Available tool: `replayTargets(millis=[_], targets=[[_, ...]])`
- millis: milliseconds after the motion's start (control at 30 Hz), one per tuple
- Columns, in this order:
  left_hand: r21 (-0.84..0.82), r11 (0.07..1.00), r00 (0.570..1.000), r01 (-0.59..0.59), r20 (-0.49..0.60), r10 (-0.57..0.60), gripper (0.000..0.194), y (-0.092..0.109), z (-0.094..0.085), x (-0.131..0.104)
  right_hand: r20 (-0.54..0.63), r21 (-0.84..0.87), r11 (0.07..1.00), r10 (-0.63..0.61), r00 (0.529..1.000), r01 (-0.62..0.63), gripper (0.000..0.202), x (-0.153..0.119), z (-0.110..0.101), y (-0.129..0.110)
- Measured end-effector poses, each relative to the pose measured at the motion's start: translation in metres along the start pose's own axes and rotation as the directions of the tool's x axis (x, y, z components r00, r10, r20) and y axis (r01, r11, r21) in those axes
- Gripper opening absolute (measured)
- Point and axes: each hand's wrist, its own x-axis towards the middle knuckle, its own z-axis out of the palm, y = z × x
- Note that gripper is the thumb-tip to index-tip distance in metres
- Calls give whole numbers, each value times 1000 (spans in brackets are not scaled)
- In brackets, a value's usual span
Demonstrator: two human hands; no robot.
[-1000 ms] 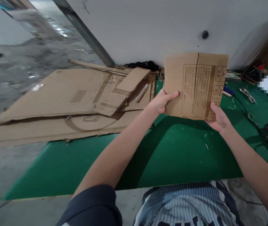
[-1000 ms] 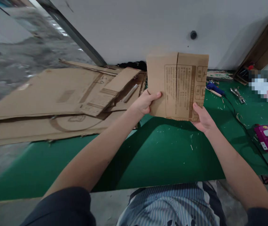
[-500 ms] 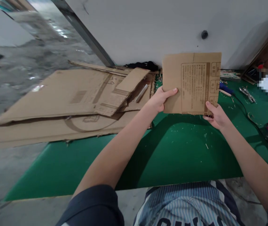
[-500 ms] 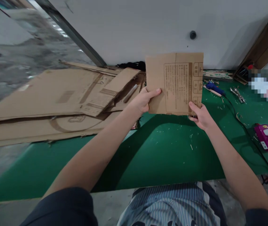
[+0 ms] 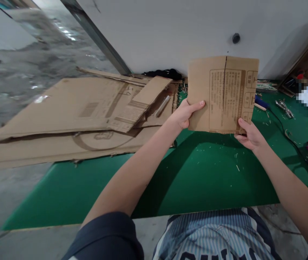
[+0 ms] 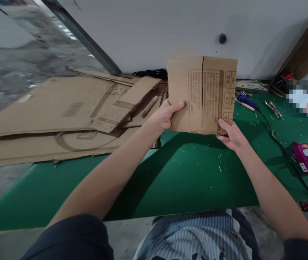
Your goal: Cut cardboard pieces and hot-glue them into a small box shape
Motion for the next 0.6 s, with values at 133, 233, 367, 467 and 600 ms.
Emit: replayTargets(millis=[133, 233, 367, 467, 600], targets=[[8, 1000, 1000, 1, -8, -1, 68, 1, 2, -2, 1, 15, 1000, -8, 1000, 8, 39, -1, 2, -1], [5, 1000, 1000, 9, 0, -9, 67, 0, 2, -2, -8, 18, 1000, -5, 1000, 5, 41, -2, 3, -2], [-1, 1000, 1000, 9, 0, -9, 67, 0, 3, -2, -10, 17, 1000, 15, 1000, -15, 43, -4, 4, -3], [-17, 1000, 1000, 20, 6, -20, 69, 0, 3, -3, -4, 29, 999, 27, 1000, -27, 44, -5, 4, -3], [-32, 999, 999, 40, 20, -39, 70, 0, 2, -3, -8, 27, 999, 31, 999, -31, 44, -5, 5, -2]])
